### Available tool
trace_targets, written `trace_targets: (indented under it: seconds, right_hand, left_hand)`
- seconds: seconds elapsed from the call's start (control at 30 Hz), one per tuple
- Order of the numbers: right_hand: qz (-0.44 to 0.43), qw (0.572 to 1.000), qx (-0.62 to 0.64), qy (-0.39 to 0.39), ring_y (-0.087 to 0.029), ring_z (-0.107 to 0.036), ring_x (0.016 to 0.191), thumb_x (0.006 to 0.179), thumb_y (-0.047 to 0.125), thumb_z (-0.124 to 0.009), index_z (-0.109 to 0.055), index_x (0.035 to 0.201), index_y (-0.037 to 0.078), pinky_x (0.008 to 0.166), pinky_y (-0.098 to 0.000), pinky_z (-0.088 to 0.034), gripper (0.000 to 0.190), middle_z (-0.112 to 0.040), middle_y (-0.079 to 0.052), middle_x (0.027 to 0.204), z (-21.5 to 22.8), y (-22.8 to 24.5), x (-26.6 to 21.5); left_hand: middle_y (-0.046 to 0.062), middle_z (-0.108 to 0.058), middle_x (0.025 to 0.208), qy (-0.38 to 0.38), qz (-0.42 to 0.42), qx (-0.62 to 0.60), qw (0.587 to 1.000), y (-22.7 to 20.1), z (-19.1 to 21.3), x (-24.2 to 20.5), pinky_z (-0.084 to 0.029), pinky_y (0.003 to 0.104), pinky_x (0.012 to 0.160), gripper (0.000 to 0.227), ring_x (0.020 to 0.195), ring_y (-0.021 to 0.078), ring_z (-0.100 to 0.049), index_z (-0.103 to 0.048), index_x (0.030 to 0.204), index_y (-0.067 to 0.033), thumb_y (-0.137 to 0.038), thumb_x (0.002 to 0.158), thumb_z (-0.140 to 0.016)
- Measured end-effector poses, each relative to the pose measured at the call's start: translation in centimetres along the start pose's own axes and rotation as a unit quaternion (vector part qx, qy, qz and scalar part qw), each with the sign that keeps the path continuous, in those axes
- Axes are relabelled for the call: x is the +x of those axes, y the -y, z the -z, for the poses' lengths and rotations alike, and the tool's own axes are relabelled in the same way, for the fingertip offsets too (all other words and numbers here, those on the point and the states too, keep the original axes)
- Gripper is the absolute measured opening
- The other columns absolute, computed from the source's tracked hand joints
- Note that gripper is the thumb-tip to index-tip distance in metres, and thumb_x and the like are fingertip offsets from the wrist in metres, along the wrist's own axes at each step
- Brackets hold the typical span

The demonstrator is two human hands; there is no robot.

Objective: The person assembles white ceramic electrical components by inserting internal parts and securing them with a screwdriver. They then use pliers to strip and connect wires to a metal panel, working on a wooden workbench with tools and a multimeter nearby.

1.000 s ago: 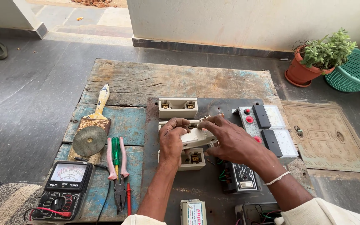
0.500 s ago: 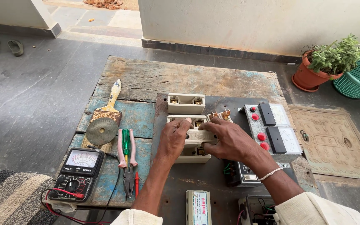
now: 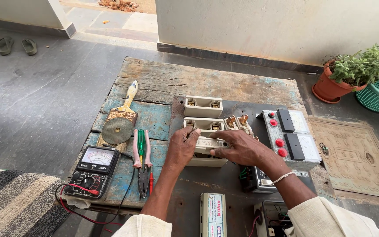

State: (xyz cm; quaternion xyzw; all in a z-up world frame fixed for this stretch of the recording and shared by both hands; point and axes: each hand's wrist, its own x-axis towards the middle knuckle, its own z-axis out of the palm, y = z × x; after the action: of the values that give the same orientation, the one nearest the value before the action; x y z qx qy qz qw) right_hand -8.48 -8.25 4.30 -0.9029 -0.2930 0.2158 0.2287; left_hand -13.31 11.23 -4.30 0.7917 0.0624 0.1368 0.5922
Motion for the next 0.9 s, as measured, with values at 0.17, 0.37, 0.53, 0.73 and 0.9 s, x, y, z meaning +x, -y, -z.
trace_targets:
  seconds: [0.17, 0.37, 0.53, 0.73, 0.9]
  right_hand:
    - [-0.026, 0.999, -0.030, 0.008, -0.029, -0.073, 0.109, 0.081, 0.056, -0.072, -0.062, 0.136, 0.014, 0.094, -0.0439, -0.057, 0.071, -0.073, -0.014, 0.123, 0.2, 1.3, -0.2]
    - [-0.018, 0.999, -0.035, 0.012, -0.028, -0.074, 0.106, 0.077, 0.056, -0.074, -0.064, 0.135, 0.016, 0.093, -0.0436, -0.059, 0.071, -0.073, -0.013, 0.121, 0.1, 1.5, -0.4]
    - [-0.018, 0.999, -0.032, 0.008, -0.028, -0.072, 0.109, 0.076, 0.059, -0.074, -0.062, 0.136, 0.021, 0.094, -0.0445, -0.058, 0.072, -0.071, -0.011, 0.126, -0.5, 1.2, -0.7]
    - [0.058, 0.990, -0.114, -0.057, -0.033, -0.059, 0.124, 0.078, 0.060, -0.077, -0.067, 0.133, 0.022, 0.099, -0.0497, -0.049, 0.068, -0.070, -0.010, 0.126, -1.4, -0.1, -0.4]
    - [0.027, 0.997, -0.066, -0.029, -0.030, -0.065, 0.115, 0.081, 0.056, -0.073, -0.064, 0.136, 0.019, 0.097, -0.0454, -0.055, 0.066, -0.058, -0.011, 0.131, -1.2, 0.7, -0.6]
  left_hand:
    - [0.010, -0.062, 0.067, -0.002, 0.003, -0.002, 1.000, -0.3, 0.3, 0.0, -0.049, 0.037, 0.060, 0.034, 0.061, 0.0170, -0.058, -0.067, 0.082, -0.0009, -0.031, 0.098, -0.062]
    - [0.005, -0.063, 0.064, 0.017, 0.044, -0.011, 0.999, -1.2, 0.7, -0.2, -0.047, 0.035, 0.056, 0.032, 0.059, 0.0119, -0.055, -0.072, 0.082, -0.0036, -0.032, 0.096, -0.066]
    - [0.002, -0.064, 0.063, 0.044, 0.056, -0.011, 0.997, -1.2, 1.1, 0.2, -0.048, 0.033, 0.056, 0.031, 0.060, 0.0091, -0.055, -0.075, 0.083, -0.0046, -0.034, 0.093, -0.070]
    - [0.002, -0.059, 0.064, 0.079, 0.072, -0.018, 0.994, -0.7, 1.6, 0.8, -0.044, 0.033, 0.055, 0.034, 0.060, 0.0093, -0.049, -0.074, 0.082, -0.0011, -0.034, 0.093, -0.073]
    - [-0.002, -0.061, 0.065, 0.111, 0.083, -0.117, 0.983, 0.5, 1.7, 0.9, -0.041, 0.030, 0.053, 0.030, 0.060, 0.0072, -0.049, -0.076, 0.087, -0.0029, -0.033, 0.090, -0.076]
